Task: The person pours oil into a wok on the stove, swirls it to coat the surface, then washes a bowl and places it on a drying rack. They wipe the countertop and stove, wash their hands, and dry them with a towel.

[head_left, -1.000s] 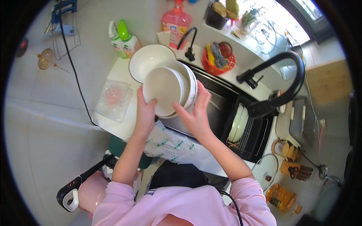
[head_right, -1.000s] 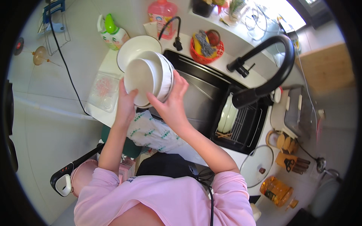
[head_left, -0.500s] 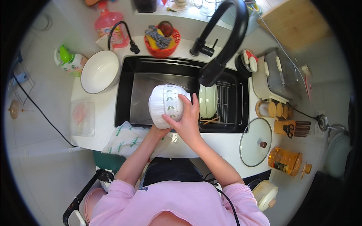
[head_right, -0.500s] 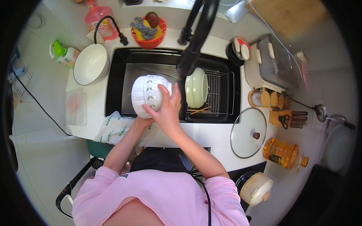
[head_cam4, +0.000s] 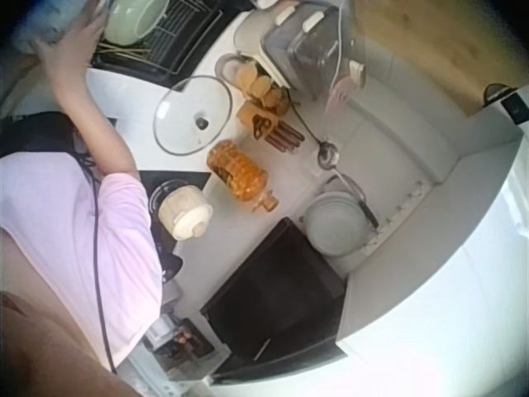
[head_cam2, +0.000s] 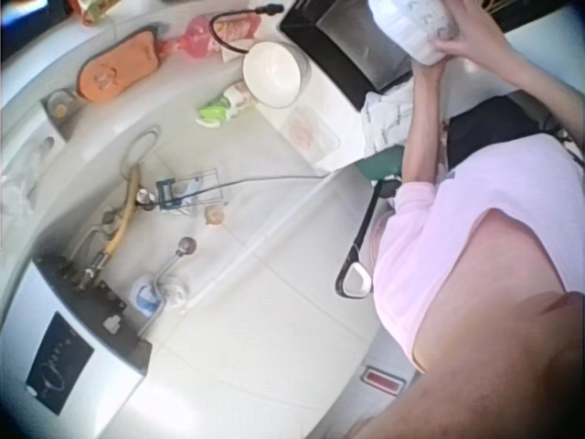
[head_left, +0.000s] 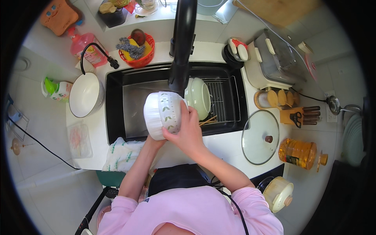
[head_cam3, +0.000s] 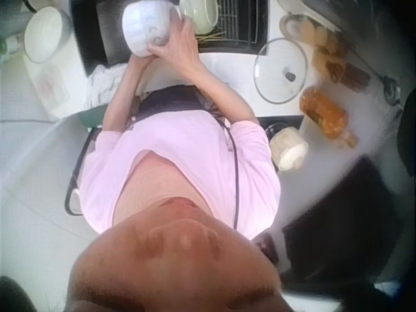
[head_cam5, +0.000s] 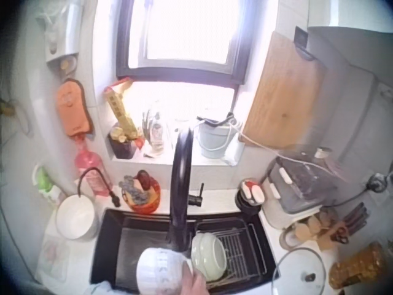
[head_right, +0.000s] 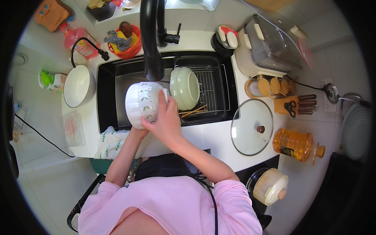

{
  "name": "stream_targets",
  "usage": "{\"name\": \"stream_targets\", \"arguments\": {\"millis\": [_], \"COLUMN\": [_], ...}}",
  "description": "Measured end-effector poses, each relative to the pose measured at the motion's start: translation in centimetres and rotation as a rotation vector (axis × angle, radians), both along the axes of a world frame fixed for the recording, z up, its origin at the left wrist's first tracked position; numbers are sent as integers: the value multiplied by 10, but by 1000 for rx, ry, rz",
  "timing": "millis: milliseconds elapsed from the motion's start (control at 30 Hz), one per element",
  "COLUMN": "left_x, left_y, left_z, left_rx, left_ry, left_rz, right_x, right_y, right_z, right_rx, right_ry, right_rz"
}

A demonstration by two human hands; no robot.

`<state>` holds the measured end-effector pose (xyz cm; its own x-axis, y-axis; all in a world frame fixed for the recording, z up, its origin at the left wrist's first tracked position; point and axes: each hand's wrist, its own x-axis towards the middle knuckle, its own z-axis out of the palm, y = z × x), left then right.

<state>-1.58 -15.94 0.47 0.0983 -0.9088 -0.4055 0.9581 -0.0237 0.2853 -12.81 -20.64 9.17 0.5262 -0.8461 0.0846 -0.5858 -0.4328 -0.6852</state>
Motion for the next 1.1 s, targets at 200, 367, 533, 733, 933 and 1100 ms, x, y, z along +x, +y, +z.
{"name": "stream_targets", "arguments": {"millis": [200, 367, 533, 733, 933, 1100], "left_x": [-60, -120, -154, -172, -177, -177], "left_y": [-55, -102, -152, -190, -199, -202], "left_z": [17, -1, -55, -88, -124, -139], "left_rx": [-61, 161, 153, 219, 308, 362], "left_ry": [29, -1, 99, 348, 528, 481], "left_rz": [-222, -366, -330, -196, -137, -141], "right_x": [-57, -103, -128, -133, -118, -114], "right_y": [-48, -105, -162, -221, -236, -238], "right_z": [39, 29, -22, -88, -121, -144], "right_rx": [-111, 17, 45, 117, 129, 125], "right_ry": [49, 165, 286, 337, 465, 501], "right_rz": [-94, -212, -250, -193, -182, -213]}}
